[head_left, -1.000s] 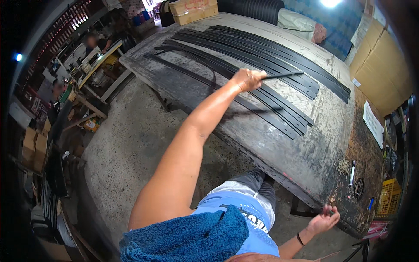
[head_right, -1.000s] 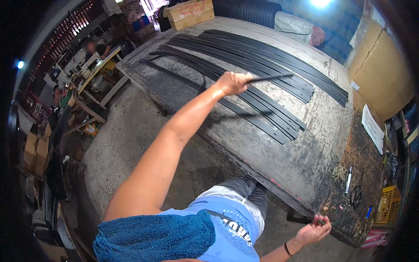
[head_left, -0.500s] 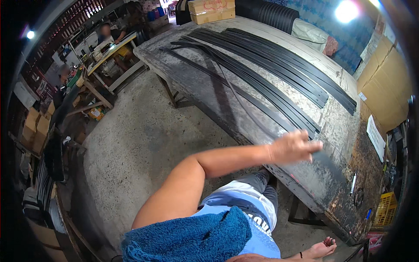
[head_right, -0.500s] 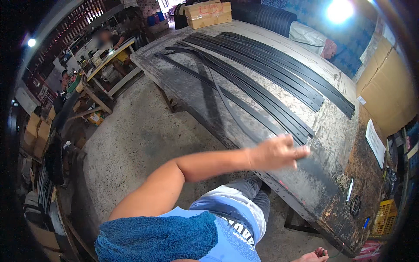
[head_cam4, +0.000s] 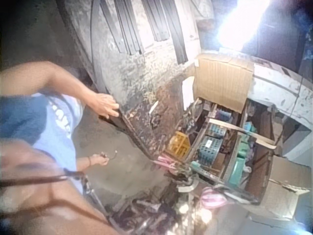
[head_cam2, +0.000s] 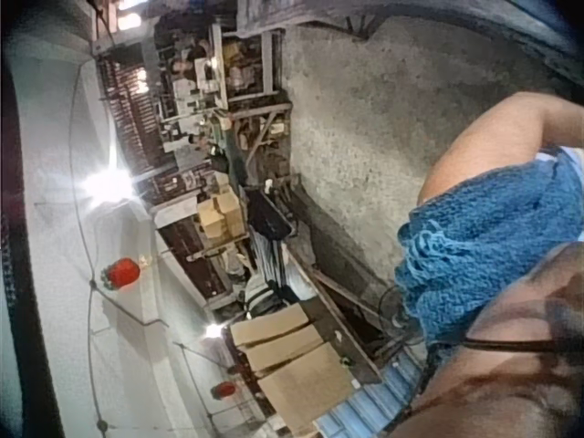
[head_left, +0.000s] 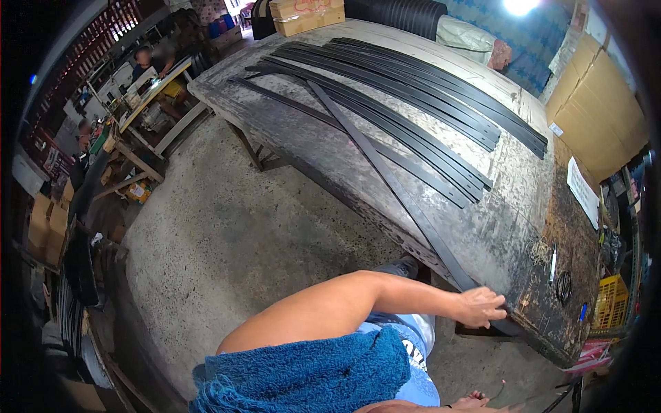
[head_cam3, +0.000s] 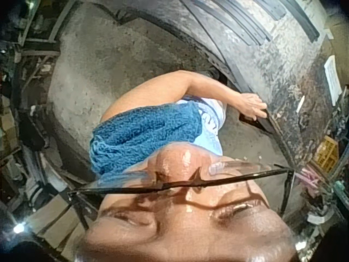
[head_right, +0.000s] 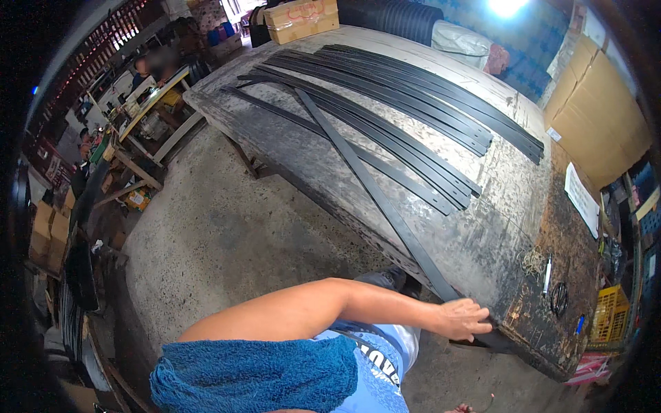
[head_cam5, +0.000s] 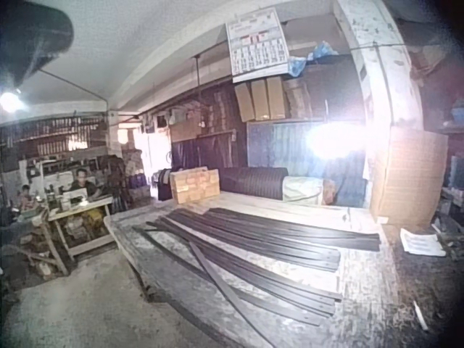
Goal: Measuring and cutting long leather straps using a template and scissors on a workbench.
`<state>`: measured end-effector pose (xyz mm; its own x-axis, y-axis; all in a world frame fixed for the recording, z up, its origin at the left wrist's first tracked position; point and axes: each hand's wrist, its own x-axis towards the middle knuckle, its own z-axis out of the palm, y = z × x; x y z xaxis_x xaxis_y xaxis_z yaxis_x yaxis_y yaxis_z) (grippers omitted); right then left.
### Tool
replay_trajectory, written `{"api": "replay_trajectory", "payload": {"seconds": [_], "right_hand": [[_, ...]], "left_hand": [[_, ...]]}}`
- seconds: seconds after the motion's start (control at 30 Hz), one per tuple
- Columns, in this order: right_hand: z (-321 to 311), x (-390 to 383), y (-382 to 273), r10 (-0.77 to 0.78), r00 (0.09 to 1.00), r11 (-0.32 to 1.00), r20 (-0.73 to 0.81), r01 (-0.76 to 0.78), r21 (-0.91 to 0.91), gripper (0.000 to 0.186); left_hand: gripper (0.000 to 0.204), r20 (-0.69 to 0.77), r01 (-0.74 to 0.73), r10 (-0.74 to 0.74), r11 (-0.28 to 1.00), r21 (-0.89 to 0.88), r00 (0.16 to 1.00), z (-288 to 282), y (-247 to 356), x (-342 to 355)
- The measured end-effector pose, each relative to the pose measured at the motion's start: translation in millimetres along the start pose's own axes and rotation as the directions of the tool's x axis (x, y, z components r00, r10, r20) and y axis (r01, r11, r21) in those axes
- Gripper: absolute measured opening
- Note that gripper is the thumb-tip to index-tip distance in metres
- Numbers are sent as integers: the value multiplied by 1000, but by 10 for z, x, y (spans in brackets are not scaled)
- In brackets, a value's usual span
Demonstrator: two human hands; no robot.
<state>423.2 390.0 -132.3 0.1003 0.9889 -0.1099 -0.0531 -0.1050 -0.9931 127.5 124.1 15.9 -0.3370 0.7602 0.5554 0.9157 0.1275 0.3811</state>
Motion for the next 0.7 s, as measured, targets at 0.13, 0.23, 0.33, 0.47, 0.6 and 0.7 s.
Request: {"api": "replay_trajectory", "payload": {"seconds": [0.13, 0.23, 0.33, 0.47, 0.6, 0.7], "right_hand": [[-156, -76, 210, 64, 998, 992, 17, -62, -114, 25], [-162, -227, 284, 116, 993, 983, 21, -112, -144, 22], [-204, -328, 416, 246, 968, 959, -55, -251, -131, 25], [-348, -365, 688, 338, 938, 900, -75, -346, -265, 21], [-611, -553, 888, 412, 904, 850, -112, -426, -309, 17], [-704, -731, 917, 439, 897, 793, -50, -414, -448, 12]], "left_hand": [[45, -39, -71, 74, 994, 85, 997, -427, -524, -270], [51, -66, 14, 4, 965, 260, 998, -981, -1129, -579], [49, 17, 166, -189, 902, 399, 982, -1512, -1567, -863], [44, 72, 335, -426, 796, 505, 902, -1724, -1769, -1029], [44, -5, 226, -269, 800, 556, 963, -1479, -1733, -946], [43, -35, 204, -214, 851, 484, 976, -1279, -1671, -812]]}}
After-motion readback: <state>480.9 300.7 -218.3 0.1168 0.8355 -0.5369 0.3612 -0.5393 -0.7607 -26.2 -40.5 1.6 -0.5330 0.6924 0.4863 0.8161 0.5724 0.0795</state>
